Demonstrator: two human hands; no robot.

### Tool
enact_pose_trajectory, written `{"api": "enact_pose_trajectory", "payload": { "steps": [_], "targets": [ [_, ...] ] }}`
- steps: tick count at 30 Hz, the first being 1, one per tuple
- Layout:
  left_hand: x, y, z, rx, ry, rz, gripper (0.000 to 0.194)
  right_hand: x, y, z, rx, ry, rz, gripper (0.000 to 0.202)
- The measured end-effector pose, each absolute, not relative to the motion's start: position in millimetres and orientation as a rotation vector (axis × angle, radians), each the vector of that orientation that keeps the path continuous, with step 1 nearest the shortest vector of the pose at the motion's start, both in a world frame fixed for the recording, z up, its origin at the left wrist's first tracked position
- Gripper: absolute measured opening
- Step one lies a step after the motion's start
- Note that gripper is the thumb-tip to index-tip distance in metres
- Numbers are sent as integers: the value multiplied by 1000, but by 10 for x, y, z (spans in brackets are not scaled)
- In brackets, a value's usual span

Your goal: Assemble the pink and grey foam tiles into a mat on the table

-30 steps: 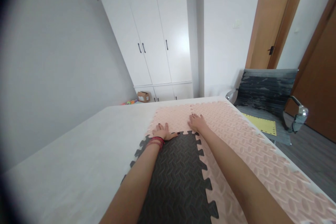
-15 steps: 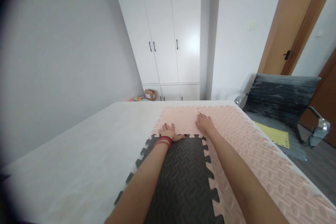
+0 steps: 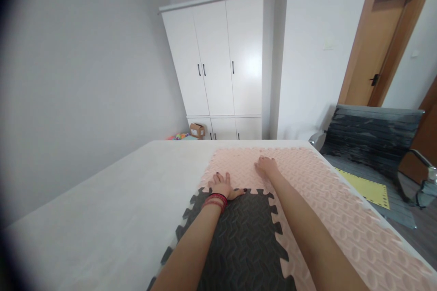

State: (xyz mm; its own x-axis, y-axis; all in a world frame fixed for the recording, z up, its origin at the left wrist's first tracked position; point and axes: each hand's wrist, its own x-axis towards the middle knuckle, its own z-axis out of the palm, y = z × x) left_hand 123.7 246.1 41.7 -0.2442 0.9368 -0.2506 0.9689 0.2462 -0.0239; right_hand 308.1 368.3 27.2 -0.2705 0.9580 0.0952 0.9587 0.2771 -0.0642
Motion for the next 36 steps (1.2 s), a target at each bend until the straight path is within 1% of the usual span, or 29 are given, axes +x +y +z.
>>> {"api": "enact_pose_trajectory", "payload": {
  "steps": [9, 15, 23, 28, 32, 36],
  "targets": [
    [1212, 2456, 371, 1860, 2314, -265, 123, 2903, 3892, 45, -1822, -2342, -43, 54],
    [1250, 2498, 375, 1814, 2339, -314, 125, 2924, 4177, 150, -1816, -2389, 30, 50],
    [1255, 2540, 323, 1800, 2338, -350, 126, 2875, 4401, 10, -1864, -2274, 113, 63],
    [1243, 2518, 341, 1799, 2336, -334, 125, 3109, 4514, 201, -1799, -2382, 277, 46],
    [1262, 2482, 376, 1805, 2354, -317, 123, 3294, 4346, 403, -1760, -2462, 303, 46],
    [1283, 2452, 395, 1812, 2391, -305, 120, 3400, 3730, 451, -1660, -2559, 265, 52]
  ]
}}
